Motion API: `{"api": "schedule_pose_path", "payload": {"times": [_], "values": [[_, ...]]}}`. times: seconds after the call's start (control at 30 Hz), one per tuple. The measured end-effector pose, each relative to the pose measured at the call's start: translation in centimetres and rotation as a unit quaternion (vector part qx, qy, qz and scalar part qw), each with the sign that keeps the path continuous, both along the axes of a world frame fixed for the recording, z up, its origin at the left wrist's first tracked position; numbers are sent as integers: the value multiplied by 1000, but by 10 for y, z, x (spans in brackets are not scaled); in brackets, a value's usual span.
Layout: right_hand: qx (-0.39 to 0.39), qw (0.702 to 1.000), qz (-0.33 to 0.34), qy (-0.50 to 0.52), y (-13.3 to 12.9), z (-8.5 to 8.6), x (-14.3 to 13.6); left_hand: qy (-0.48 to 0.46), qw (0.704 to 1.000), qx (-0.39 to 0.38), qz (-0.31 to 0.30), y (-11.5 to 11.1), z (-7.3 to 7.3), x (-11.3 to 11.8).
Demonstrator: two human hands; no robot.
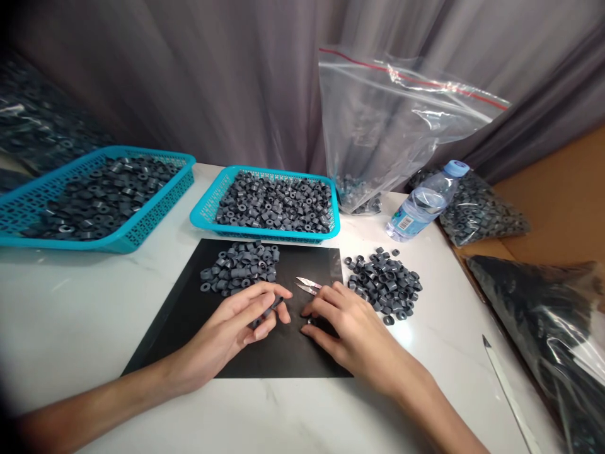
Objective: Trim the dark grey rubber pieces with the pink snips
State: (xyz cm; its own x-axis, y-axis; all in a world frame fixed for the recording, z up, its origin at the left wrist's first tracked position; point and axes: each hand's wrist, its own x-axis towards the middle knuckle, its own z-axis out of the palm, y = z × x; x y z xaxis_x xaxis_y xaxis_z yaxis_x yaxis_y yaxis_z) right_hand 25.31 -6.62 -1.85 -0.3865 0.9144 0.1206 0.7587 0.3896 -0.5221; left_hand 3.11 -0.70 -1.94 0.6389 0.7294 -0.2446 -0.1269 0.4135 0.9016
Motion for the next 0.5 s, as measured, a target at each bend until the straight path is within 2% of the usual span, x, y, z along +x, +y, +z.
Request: {"api": "schedule_pose_path", "payload": {"times": [0.1, 0.23, 0.37, 0.5], "values": [[-9, 999, -5, 30, 0, 1, 0, -8, 1000, -9, -7, 0, 2, 0], [-5, 988, -36, 148, 0, 5, 0, -27, 999, -19, -21, 0, 2, 0], [18, 964, -62, 257, 1, 4, -4, -65, 997, -38, -29, 1, -2, -1], [-8, 930, -72, 360, 2, -1, -9, -101, 992, -63, -38, 2, -3, -1]]}}
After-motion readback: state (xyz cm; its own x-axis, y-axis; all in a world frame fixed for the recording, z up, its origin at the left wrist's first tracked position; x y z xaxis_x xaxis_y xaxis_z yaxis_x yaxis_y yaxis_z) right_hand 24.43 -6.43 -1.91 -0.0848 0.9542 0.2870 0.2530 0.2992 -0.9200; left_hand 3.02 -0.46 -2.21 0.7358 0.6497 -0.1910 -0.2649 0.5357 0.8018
